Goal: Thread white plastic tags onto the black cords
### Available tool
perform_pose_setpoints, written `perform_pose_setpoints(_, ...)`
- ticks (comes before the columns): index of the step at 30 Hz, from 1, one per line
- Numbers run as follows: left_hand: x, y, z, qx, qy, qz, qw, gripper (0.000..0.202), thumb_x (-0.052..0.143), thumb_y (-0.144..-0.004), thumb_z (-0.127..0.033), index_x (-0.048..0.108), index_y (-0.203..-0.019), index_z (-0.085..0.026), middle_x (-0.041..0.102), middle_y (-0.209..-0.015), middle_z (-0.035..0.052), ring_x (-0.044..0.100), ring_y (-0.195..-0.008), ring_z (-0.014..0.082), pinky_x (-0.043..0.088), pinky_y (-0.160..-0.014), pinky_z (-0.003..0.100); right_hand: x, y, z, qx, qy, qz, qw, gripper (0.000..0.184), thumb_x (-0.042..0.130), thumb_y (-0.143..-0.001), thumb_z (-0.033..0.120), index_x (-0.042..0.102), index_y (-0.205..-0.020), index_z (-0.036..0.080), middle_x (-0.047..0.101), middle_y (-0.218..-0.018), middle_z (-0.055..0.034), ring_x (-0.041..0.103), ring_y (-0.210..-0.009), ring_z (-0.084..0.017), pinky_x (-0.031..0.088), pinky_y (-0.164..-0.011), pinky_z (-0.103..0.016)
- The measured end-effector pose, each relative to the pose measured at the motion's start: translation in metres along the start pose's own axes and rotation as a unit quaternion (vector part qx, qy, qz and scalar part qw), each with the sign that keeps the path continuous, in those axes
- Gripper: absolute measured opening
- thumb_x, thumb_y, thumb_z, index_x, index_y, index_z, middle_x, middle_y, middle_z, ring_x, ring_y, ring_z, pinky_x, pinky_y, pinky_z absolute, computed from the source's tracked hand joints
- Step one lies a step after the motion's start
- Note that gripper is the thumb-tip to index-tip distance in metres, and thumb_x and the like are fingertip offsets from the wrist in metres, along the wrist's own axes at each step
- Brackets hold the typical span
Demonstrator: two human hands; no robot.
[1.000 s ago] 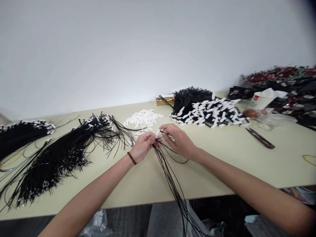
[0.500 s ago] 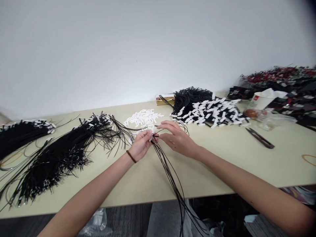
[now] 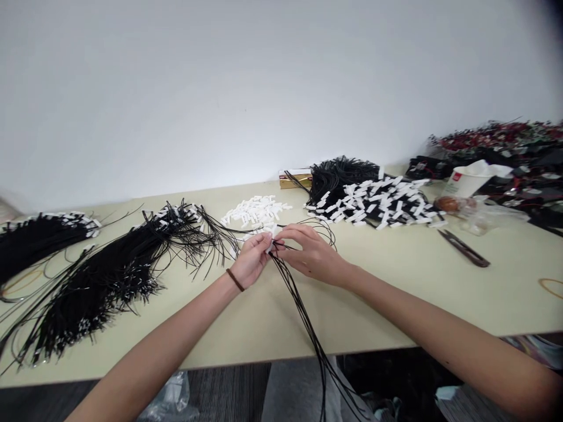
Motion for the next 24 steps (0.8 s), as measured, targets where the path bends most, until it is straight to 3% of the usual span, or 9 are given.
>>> perform_pose_setpoints(9,0.0,-0.001,-0.001,0.015,0.012,-0.003,1.0,0.023,0.072,-0.064,-0.03,0.06,-0.07,-0.011,0.062,-0.071,0.0034,0.055,-0.066,0.0097,0.044,-0.064,0.021,-0.002,0.001,-0.006,0.042,-0.046,-0.017,0.998,0.02,0.042,-0.087,0.012,0.057,-0.095,0.023,0.055,-0.103,-0.007,0.047,-0.104,-0.019,0.043,-0.087,-0.038)
perform_pose_setpoints(13,-0.002,-0.002,-0.002,0.019,0.014,-0.008,1.0,0.021,0.07,-0.067,-0.029,0.061,-0.07,-0.011,0.06,-0.069,0.0025,0.052,-0.059,0.0075,0.042,-0.059,0.02,-0.014,-0.002,-0.016,0.14,-0.149,-0.071,0.976,0.019,0.04,-0.09,0.017,0.058,-0.093,0.023,0.061,-0.093,-0.0049,0.054,-0.094,-0.016,0.045,-0.084,-0.037)
perform_pose_setpoints(15,-0.005,-0.003,-0.002,0.016,0.025,-0.024,0.999,0.019,0.069,-0.068,-0.028,0.06,-0.07,-0.01,0.061,-0.07,0.0029,0.052,-0.059,0.007,0.042,-0.059,0.02,-0.018,-0.001,-0.027,0.233,-0.232,-0.12,0.937,0.016,0.043,-0.09,0.024,0.059,-0.09,0.021,0.062,-0.092,-0.0052,0.057,-0.091,-0.016,0.047,-0.085,-0.036)
perform_pose_setpoints(18,-0.009,-0.004,-0.002,0.015,0.042,-0.052,0.998,0.016,0.067,-0.07,-0.024,0.059,-0.07,-0.01,0.062,-0.072,0.0034,0.052,-0.059,0.0065,0.042,-0.059,0.019,-0.02,0.006,-0.047,0.347,-0.392,-0.199,0.828,0.018,0.046,-0.088,0.033,0.057,-0.087,0.02,0.062,-0.089,-0.0047,0.06,-0.087,-0.016,0.05,-0.083,-0.037)
perform_pose_setpoints(21,-0.01,-0.003,-0.002,0.018,0.049,-0.061,0.997,0.015,0.066,-0.071,-0.022,0.058,-0.07,-0.01,0.062,-0.071,0.0043,0.053,-0.06,0.0065,0.042,-0.058,0.019,-0.03,0.016,-0.07,0.388,-0.473,-0.289,0.736,0.016,0.051,-0.086,0.035,0.055,-0.085,0.02,0.058,-0.079,-0.0014,0.06,-0.076,-0.013,0.052,-0.077,-0.034)
perform_pose_setpoints(24,-0.01,-0.003,-0.001,0.015,0.05,-0.066,0.996,0.014,0.066,-0.072,-0.021,0.058,-0.069,-0.01,0.063,-0.071,0.0049,0.053,-0.059,0.0067,0.042,-0.057,0.019,-0.052,0.03,-0.096,0.407,-0.449,-0.395,0.69,0.016,0.058,-0.081,0.035,0.057,-0.081,0.019,0.051,-0.07,0.0021,0.055,-0.063,-0.008,0.051,-0.063,-0.024)
Point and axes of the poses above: each hand's wrist, its own y-axis away from the middle knuckle, its own x-axis out of the palm, z = x × y, the point moved 6 cm from there along -y, towards the middle knuckle
